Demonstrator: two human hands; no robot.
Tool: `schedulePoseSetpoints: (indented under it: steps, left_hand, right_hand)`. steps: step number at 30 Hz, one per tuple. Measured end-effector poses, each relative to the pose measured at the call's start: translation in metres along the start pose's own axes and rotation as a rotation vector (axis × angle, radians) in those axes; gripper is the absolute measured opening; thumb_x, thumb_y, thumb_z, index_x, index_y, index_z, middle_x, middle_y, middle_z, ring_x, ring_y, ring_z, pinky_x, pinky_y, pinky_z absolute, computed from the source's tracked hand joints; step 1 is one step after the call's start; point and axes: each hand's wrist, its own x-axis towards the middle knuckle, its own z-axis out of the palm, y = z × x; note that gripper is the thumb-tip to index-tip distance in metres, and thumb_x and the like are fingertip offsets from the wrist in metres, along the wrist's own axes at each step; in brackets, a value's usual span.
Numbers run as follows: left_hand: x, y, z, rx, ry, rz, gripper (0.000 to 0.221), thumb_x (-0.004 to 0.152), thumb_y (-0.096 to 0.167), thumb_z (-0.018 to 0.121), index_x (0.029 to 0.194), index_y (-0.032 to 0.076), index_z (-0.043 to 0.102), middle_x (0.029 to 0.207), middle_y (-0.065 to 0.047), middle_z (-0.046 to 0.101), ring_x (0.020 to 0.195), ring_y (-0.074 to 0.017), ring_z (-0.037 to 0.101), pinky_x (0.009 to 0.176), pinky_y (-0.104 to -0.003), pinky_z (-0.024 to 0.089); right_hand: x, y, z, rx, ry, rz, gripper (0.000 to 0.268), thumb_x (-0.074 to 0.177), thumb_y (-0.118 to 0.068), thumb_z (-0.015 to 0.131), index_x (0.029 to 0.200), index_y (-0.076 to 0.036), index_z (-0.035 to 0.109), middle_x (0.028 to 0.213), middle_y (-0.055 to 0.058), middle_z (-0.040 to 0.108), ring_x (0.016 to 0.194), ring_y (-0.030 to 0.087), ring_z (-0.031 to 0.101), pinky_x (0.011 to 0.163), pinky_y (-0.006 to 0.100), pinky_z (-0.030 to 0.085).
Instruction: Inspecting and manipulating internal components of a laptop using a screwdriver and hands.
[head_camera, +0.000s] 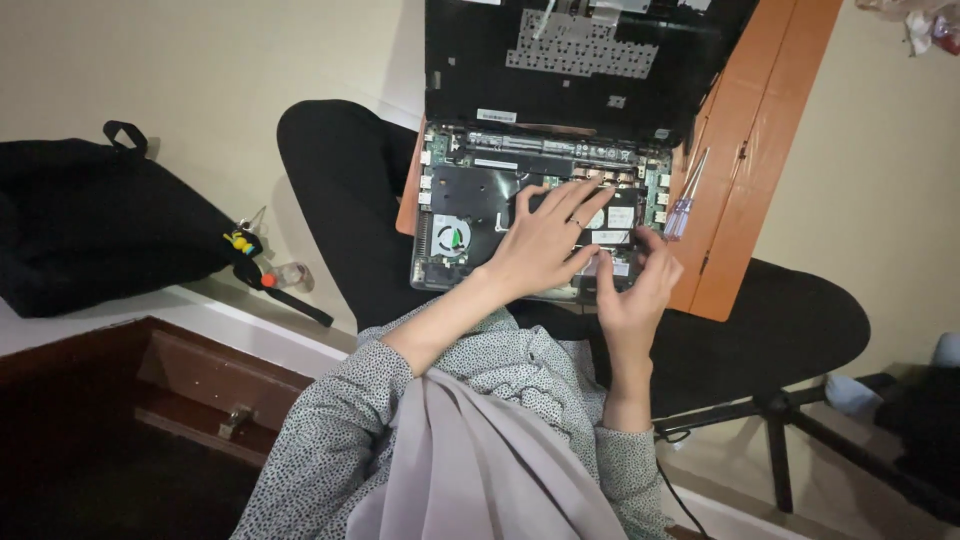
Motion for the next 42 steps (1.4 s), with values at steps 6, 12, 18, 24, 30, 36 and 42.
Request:
schedulePoseSetpoints:
  steps: [6,12,18,24,30,36,42]
  left_hand:
    - [0.002,0.000,0.001,-0.046,-0.025,-0.025,0.083,0.093,0.031,0.069,0.161,0.016,0.026,0.160,-0.014,0.038,0.144,-0.0272,0.040,0.108,-0.057,0.028]
    - [0.009,0.002,-0.007,-0.079,-0.081,-0.042,0.085,0.091,0.032,0.071,0.160,0.010,0.027,0.157,-0.015,0.042,0.140,-0.0268,0.042,0.103,-0.058,0.025]
    - [0.016,-0.004,-0.009,-0.114,-0.093,-0.013,0.083,0.093,0.029,0.070,0.161,0.013,0.026,0.150,-0.012,0.051,0.134,-0.0253,0.048,0.103,-0.053,0.029]
    - [0.016,-0.008,0.003,-0.157,-0.081,-0.005,0.088,0.093,0.034,0.071,0.163,0.018,0.021,0.137,-0.012,0.062,0.130,-0.0269,0.051,0.102,-0.048,0.032]
    - [0.022,-0.005,-0.008,-0.149,-0.085,-0.011,0.086,0.092,0.031,0.072,0.162,0.016,0.025,0.138,-0.012,0.061,0.125,-0.0263,0.050,0.099,-0.047,0.032]
    - [0.028,-0.007,-0.025,-0.212,-0.175,-0.012,0.079,0.090,0.022,0.076,0.158,0.016,0.034,0.141,-0.010,0.058,0.124,-0.0288,0.044,0.103,-0.061,0.023]
    - [0.033,-0.011,-0.032,-0.235,-0.237,-0.003,0.070,0.087,0.024,0.079,0.148,0.014,0.046,0.138,-0.011,0.060,0.124,-0.0300,0.043,0.103,-0.065,0.020]
  right_hand:
    - [-0.002,0.021,0.010,-0.027,0.064,-0.056,0.050,0.089,-0.001,0.077,0.134,-0.001,0.054,0.118,0.016,0.059,0.115,0.036,0.049,0.096,0.037,0.048]
    - [-0.003,0.029,0.014,0.016,0.080,-0.033,0.051,0.087,0.000,0.077,0.132,-0.003,0.054,0.119,0.014,0.059,0.113,0.033,0.050,0.095,0.035,0.048]
    - [-0.002,0.028,0.014,0.023,0.079,-0.025,0.049,0.086,-0.001,0.076,0.131,-0.003,0.056,0.114,0.014,0.058,0.109,0.032,0.051,0.094,0.037,0.048]
    - [-0.003,0.031,0.013,0.076,0.101,0.032,0.055,0.082,0.004,0.073,0.133,-0.001,0.053,0.117,0.017,0.062,0.111,0.034,0.054,0.095,0.038,0.050]
    - [-0.002,0.026,0.015,0.133,0.163,0.088,0.056,0.080,0.010,0.064,0.133,-0.001,0.052,0.118,0.019,0.061,0.112,0.033,0.056,0.095,0.038,0.052]
    - [0.000,0.033,0.015,0.326,0.169,0.208,0.050,0.083,0.019,0.053,0.130,0.002,0.053,0.117,0.018,0.062,0.114,0.026,0.058,0.098,0.031,0.049]
    - [0.005,0.027,0.000,0.479,0.107,0.345,0.046,0.087,0.018,0.049,0.127,-0.003,0.058,0.118,0.011,0.061,0.116,0.017,0.055,0.101,0.024,0.046]
